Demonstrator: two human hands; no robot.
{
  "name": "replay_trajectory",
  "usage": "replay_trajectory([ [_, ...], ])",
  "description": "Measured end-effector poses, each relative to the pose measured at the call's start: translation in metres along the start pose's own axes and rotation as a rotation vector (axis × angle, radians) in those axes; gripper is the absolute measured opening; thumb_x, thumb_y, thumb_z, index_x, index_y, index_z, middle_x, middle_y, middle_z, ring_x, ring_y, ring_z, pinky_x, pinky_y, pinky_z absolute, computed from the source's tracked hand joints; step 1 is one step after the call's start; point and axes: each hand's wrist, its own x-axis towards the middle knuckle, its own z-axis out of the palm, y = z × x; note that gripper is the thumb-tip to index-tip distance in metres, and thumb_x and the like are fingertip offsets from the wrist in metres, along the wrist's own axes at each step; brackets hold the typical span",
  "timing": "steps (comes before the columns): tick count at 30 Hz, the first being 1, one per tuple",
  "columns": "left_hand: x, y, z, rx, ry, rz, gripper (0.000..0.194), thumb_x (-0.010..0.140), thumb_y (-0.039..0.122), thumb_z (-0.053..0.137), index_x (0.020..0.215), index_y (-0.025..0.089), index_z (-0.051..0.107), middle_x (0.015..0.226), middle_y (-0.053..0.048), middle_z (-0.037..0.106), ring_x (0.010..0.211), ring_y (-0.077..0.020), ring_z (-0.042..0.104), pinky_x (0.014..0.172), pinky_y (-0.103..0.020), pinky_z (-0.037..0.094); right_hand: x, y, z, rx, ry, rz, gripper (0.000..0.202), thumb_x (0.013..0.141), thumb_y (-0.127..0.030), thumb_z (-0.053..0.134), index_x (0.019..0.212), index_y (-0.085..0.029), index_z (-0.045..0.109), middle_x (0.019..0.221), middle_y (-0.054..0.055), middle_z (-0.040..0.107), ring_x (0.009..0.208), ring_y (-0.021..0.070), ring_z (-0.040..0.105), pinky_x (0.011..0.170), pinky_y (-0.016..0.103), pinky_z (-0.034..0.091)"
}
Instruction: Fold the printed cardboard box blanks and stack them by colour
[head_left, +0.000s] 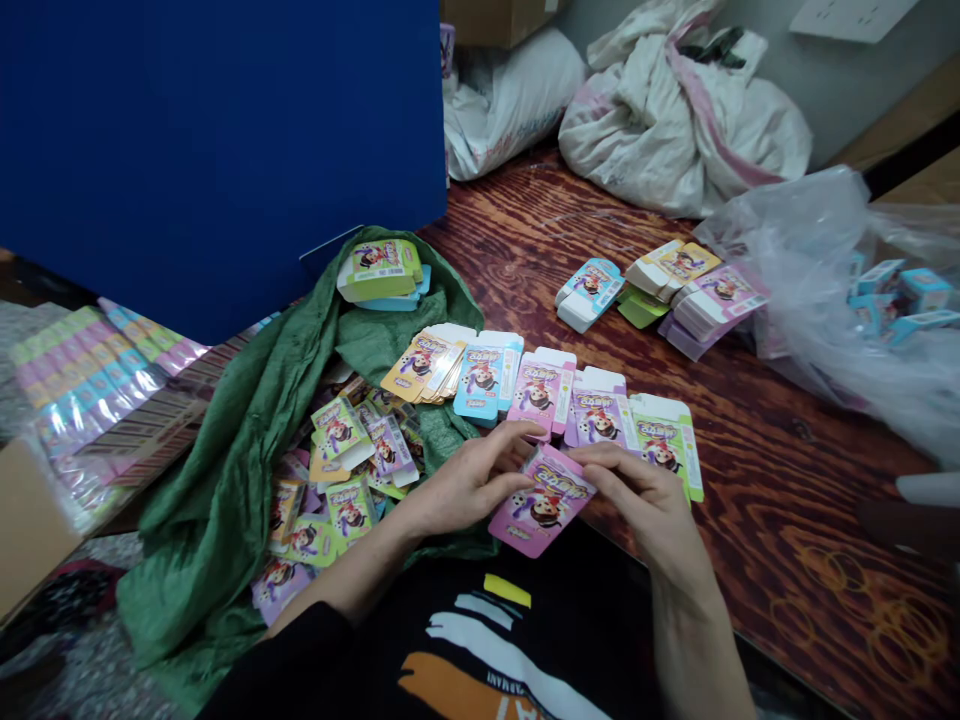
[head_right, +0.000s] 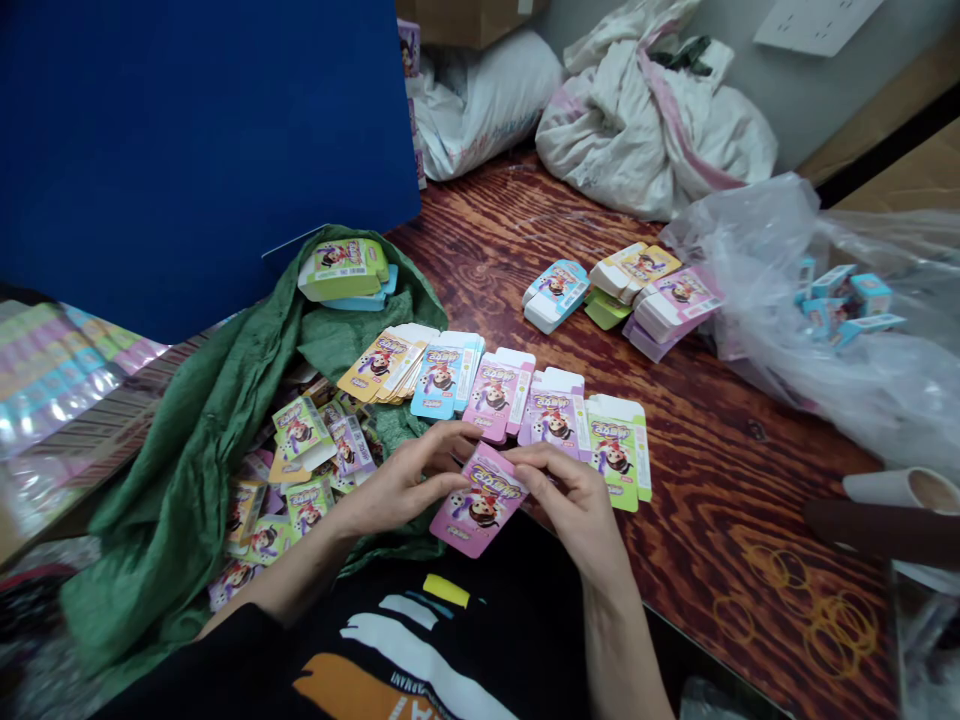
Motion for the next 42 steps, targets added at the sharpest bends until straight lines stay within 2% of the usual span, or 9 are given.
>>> replay_trajectory([
  [3, 0.001, -0.001, -0.002, 0.07, -0.025, 0.017, 0.044, 0.098, 0.025, 0.06, 0.142, 0.022, 0.052, 0.114, -0.008, 0.07, 0.095, -0.0186, 0.069, 0.086, -0.032, 0.056, -0.003, 0.004, 0.001, 0.011, 0.028, -0.003, 0.022, 0.088, -0.045, 0.075, 0.088, -0.025, 0.084, 0.09, 0.007, 0.08, 0.082, 0.0219, 0.074, 0.072, 0.03, 0.059],
  [10, 0.003, -0.003, -0.004, 0.192, -0.096, 0.098, 0.039, 0.101, 0.026, 0.058, 0.139, 0.02, 0.059, 0.125, -0.01, 0.072, 0.108, -0.0211, 0.068, 0.1, -0.035, 0.051, -0.004, 0.013, -0.008, 0.054, -0.086, 0.029, 0.02, 0.086, -0.043, 0.078, 0.087, -0.025, 0.083, 0.087, 0.006, 0.08, 0.082, 0.0207, 0.074, 0.074, 0.029, 0.059],
  [16, 0.004, -0.001, -0.002, 0.152, -0.047, 0.011, 0.048, 0.097, 0.026, 0.063, 0.144, 0.022, 0.055, 0.117, -0.008, 0.073, 0.093, -0.0191, 0.069, 0.089, -0.033, 0.055, -0.005, 0.021, -0.003, 0.076, 0.016, 0.098, 0.028, 0.085, -0.049, 0.076, 0.09, -0.022, 0.082, 0.085, 0.007, 0.079, 0.076, 0.0204, 0.073, 0.066, 0.028, 0.058],
  [19, 0.003, -0.003, -0.002, 0.168, -0.035, 0.018, 0.048, 0.097, 0.026, 0.063, 0.144, 0.023, 0.056, 0.123, -0.009, 0.072, 0.097, -0.0197, 0.069, 0.092, -0.034, 0.055, -0.007, 0.021, 0.003, 0.059, 0.064, 0.083, 0.025, 0.087, -0.046, 0.074, 0.088, -0.022, 0.081, 0.082, 0.005, 0.078, 0.073, 0.019, 0.071, 0.063, 0.026, 0.057],
  [25, 0.001, -0.008, -0.001, 0.154, -0.029, 0.034, 0.043, 0.098, 0.024, 0.061, 0.141, 0.025, 0.06, 0.129, -0.009, 0.071, 0.111, -0.0222, 0.067, 0.1, -0.038, 0.053, -0.015, 0.008, 0.012, -0.125, 0.082, -0.057, 0.017, 0.094, -0.034, 0.066, 0.093, -0.024, 0.081, 0.088, 0.005, 0.079, 0.081, 0.0207, 0.074, 0.072, 0.029, 0.059],
  [31, -0.001, -0.003, 0.003, -0.12, 0.015, 0.004, 0.048, 0.095, 0.022, 0.063, 0.143, 0.023, 0.054, 0.11, -0.007, 0.069, 0.089, -0.0162, 0.067, 0.08, -0.028, 0.055, -0.031, 0.013, 0.035, -0.096, 0.326, -0.236, 0.015, 0.093, -0.024, 0.069, 0.103, -0.027, 0.079, 0.103, 0.005, 0.079, 0.095, 0.0222, 0.074, 0.083, 0.035, 0.061],
  [34, -0.003, -0.002, 0.002, -0.166, -0.005, -0.018, 0.052, 0.095, 0.023, 0.064, 0.145, 0.024, 0.051, 0.111, -0.007, 0.068, 0.083, -0.0145, 0.065, 0.072, -0.024, 0.053, -0.036, 0.016, 0.045, -0.145, 0.398, -0.3, 0.017, 0.091, -0.018, 0.07, 0.103, -0.027, 0.079, 0.105, 0.007, 0.079, 0.096, 0.0228, 0.074, 0.084, 0.038, 0.061],
  [39, -0.005, -0.002, -0.005, 0.039, -0.035, 0.039, 0.029, 0.097, 0.026, 0.062, 0.125, 0.02, 0.068, 0.116, -0.009, 0.071, 0.087, -0.0164, 0.066, 0.079, -0.028, 0.054, -0.031, 0.01, 0.045, -0.154, 0.254, -0.278, 0.011, 0.091, -0.019, 0.069, 0.091, -0.025, 0.079, 0.096, 0.006, 0.077, 0.085, 0.0209, 0.074, 0.073, 0.034, 0.06],
  [42, -0.016, 0.0, -0.025, 0.165, -0.028, 0.078, 0.026, 0.098, 0.029, 0.061, 0.121, 0.021, 0.07, 0.111, -0.009, 0.074, 0.093, -0.0192, 0.068, 0.086, -0.031, 0.055, -0.022, 0.006, 0.039, -0.139, 0.068, -0.25, 0.014, 0.095, -0.024, 0.065, 0.094, -0.025, 0.078, 0.099, 0.007, 0.078, 0.09, 0.0218, 0.074, 0.076, 0.035, 0.06],
])
